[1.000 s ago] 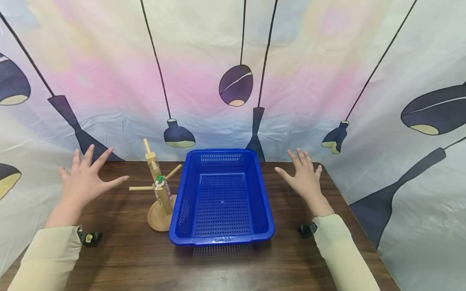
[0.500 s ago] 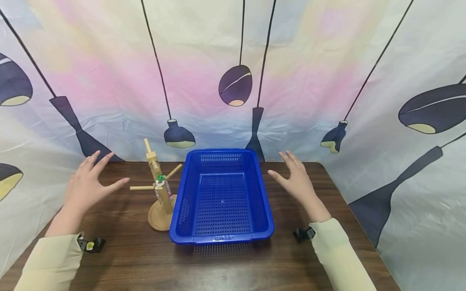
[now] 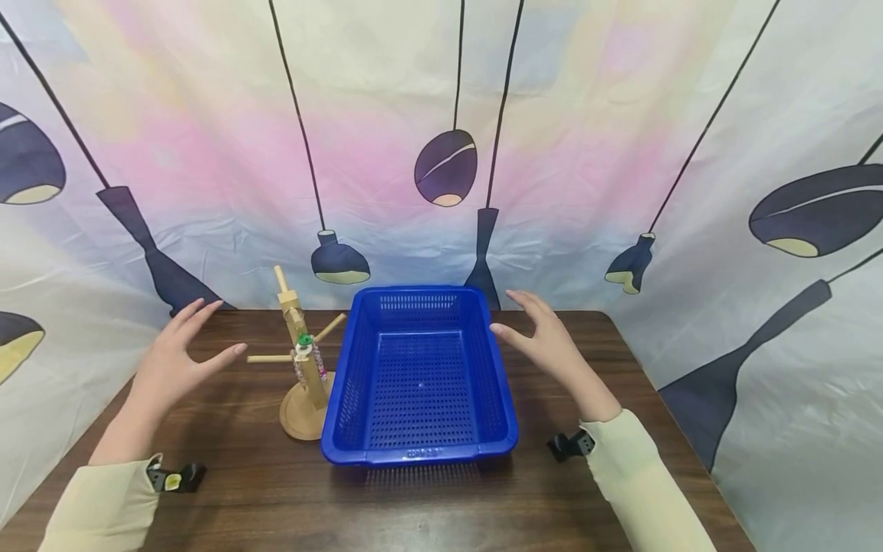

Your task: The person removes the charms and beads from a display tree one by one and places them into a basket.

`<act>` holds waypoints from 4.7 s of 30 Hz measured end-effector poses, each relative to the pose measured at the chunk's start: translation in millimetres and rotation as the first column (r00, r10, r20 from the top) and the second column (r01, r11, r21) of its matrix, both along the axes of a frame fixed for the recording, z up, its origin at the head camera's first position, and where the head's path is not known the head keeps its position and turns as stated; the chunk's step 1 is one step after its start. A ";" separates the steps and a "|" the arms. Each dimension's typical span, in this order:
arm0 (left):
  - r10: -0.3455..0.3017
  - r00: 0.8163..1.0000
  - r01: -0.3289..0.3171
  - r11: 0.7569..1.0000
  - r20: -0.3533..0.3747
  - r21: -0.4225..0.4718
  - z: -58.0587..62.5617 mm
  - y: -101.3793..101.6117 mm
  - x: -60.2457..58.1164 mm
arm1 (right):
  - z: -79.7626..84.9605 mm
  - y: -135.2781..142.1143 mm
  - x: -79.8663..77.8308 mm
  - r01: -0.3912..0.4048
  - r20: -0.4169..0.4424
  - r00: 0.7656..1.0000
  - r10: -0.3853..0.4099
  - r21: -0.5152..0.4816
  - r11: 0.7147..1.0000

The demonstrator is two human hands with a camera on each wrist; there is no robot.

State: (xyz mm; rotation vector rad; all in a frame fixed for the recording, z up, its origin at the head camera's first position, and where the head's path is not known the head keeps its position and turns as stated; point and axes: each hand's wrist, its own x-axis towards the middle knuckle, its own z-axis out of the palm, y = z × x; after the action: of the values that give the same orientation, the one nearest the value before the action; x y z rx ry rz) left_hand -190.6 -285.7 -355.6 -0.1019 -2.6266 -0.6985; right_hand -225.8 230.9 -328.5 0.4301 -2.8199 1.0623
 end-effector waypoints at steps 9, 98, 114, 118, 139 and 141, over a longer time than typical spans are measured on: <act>-0.059 0.998 0.059 0.994 -0.001 0.087 -6.0 3.9 2.5 | 9.5 -15.1 -5.6 -0.088 0.037 0.995 0.092 -0.102 0.991; -0.002 0.985 0.168 0.266 -0.174 0.949 -66.8 80.0 -1.0 | -0.3 -228.7 -32.5 -0.277 0.102 0.919 0.380 -0.519 0.808; 0.023 0.996 0.081 0.196 -0.087 0.977 -68.8 80.8 -2.7 | -4.7 -247.5 -35.8 -0.275 0.086 0.920 0.382 -0.552 0.788; 0.025 0.996 0.080 0.175 -0.086 0.981 -68.6 81.5 -3.0 | -4.7 -249.7 -36.2 -0.269 0.093 0.919 0.384 -0.565 0.780; 0.045 0.999 0.010 0.154 -0.017 0.988 -65.4 86.6 -3.1 | -5.1 -260.5 -35.3 -0.235 0.104 0.924 0.369 -0.605 0.760; 0.046 0.999 0.007 0.166 -0.014 0.986 -65.9 86.7 -3.0 | -5.1 -260.7 -34.7 -0.234 0.103 0.925 0.367 -0.607 0.759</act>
State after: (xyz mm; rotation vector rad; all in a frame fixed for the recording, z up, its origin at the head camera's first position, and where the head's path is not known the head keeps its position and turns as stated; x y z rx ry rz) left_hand -193.6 -199.0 -421.5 0.3182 -1.5460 -2.2240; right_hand -260.5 -29.8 -333.5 0.7480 -2.4217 2.0763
